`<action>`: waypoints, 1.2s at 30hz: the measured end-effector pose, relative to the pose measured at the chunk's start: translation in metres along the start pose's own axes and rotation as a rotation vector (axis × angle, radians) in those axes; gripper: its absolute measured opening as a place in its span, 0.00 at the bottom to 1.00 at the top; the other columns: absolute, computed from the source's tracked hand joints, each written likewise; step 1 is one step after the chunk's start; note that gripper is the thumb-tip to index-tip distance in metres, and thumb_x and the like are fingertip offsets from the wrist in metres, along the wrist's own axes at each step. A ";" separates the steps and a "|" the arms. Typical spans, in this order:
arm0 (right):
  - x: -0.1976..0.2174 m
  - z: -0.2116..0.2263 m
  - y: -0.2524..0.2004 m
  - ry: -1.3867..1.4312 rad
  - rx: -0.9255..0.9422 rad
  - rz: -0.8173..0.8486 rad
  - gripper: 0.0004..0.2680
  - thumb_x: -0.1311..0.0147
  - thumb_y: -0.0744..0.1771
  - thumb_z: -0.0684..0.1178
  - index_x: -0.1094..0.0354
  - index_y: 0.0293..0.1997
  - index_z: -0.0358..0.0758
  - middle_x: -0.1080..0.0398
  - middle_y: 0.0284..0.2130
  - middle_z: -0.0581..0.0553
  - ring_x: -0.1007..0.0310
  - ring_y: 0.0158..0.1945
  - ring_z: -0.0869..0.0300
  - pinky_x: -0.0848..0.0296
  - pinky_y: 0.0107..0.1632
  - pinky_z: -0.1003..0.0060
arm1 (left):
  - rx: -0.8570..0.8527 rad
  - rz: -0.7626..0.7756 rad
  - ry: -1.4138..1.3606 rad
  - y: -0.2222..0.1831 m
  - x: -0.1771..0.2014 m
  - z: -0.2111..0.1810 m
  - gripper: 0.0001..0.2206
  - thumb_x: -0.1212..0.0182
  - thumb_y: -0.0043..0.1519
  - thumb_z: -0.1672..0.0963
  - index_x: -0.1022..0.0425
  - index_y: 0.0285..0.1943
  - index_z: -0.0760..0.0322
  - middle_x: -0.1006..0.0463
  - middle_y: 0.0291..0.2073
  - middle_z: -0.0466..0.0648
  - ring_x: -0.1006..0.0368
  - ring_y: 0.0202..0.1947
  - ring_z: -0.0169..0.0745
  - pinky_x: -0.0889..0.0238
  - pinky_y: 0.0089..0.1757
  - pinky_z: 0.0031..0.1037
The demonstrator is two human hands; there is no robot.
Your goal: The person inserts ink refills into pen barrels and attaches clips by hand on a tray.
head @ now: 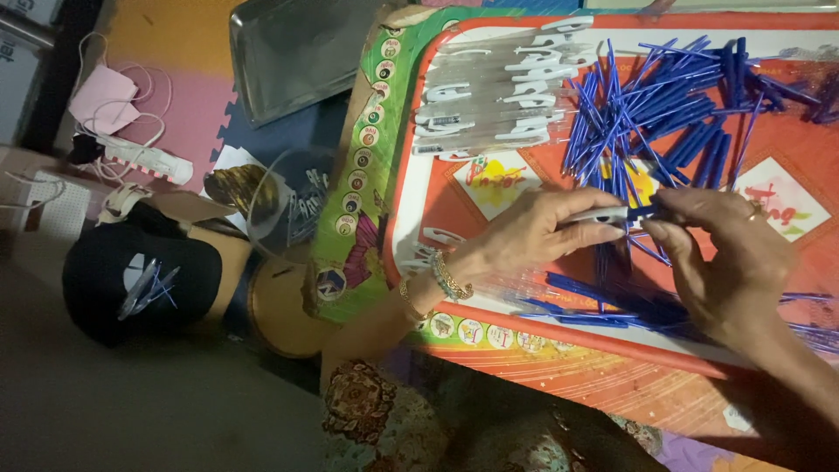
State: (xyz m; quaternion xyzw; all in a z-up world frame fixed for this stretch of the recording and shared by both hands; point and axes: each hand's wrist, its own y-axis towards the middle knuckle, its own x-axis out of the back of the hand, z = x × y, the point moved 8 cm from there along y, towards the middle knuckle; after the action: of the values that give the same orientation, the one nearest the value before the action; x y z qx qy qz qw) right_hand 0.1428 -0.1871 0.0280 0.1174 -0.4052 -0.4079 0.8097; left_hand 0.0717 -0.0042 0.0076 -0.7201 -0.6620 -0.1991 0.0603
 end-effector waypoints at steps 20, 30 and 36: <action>-0.004 0.006 0.012 0.139 -0.083 0.076 0.02 0.37 0.74 0.35 0.22 0.49 0.25 0.19 0.48 0.30 0.19 0.52 0.47 0.24 0.60 0.56 | -0.035 0.029 0.017 0.000 -0.002 -0.001 0.16 0.35 0.73 0.50 0.18 0.66 0.56 0.21 0.28 0.36 0.43 0.21 0.24 0.52 0.26 0.23; -0.010 0.012 -0.003 -0.060 0.156 0.001 0.08 0.37 0.75 0.36 0.26 0.59 0.19 0.23 0.53 0.21 0.20 0.55 0.37 0.22 0.57 0.49 | 0.009 0.002 0.006 -0.001 -0.001 -0.001 0.18 0.40 0.74 0.50 0.22 0.69 0.59 0.19 0.30 0.41 0.33 0.22 0.26 0.42 0.27 0.22; -0.023 0.025 -0.004 -0.021 0.242 0.040 0.14 0.47 0.76 0.37 0.35 0.72 0.19 0.30 0.62 0.12 0.24 0.62 0.30 0.22 0.60 0.44 | 0.017 -0.068 0.057 -0.003 0.001 0.012 0.19 0.40 0.75 0.49 0.22 0.70 0.59 0.31 0.27 0.38 0.45 0.24 0.27 0.50 0.29 0.25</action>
State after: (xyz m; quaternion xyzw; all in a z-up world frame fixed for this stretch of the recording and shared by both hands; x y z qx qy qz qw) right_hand 0.1139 -0.1691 0.0292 0.2018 -0.4620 -0.3411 0.7934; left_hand 0.0714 0.0008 -0.0035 -0.6906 -0.6858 -0.2159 0.0784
